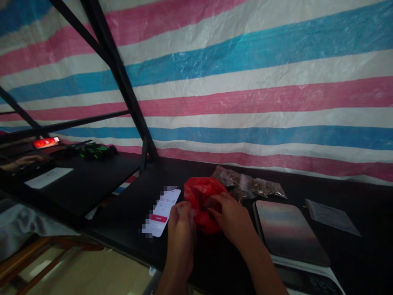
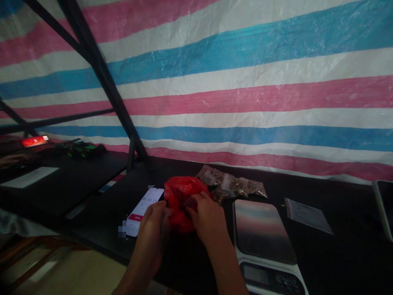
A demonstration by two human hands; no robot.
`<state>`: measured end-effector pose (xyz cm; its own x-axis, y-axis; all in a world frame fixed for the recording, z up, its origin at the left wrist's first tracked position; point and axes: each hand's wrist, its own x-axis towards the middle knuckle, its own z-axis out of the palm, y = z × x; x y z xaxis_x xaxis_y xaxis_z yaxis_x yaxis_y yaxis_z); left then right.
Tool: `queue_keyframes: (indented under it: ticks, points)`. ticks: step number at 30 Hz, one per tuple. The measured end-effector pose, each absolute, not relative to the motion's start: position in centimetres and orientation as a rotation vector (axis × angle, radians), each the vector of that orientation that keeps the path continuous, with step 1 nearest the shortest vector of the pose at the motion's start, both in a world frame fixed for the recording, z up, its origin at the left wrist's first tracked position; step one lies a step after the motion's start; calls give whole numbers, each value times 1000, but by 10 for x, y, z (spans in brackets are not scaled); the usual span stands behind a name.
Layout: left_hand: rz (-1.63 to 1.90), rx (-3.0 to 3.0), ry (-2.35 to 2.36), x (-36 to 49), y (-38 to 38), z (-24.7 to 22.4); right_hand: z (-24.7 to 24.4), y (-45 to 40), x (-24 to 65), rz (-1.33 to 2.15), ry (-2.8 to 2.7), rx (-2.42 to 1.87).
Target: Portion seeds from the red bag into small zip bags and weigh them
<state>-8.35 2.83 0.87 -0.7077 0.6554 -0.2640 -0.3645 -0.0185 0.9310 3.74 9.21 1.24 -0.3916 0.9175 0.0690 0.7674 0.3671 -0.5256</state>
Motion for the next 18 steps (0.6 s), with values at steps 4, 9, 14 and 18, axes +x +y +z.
queue_keyframes:
  ticks: [4,9,14,18]
  points:
    - [1809,210,1514,-82,37,19,20,90,41,662,-2254,-1524]
    - [1821,163,1531,-83,35,32,29,90,47,666,-2196,-1670]
    - [1776,138,1557,-74,17,30,26,91,52,749,-2120,-1672]
    - [1783,159,1469,-64,20,20,19,90,52,853,-2049,-1600]
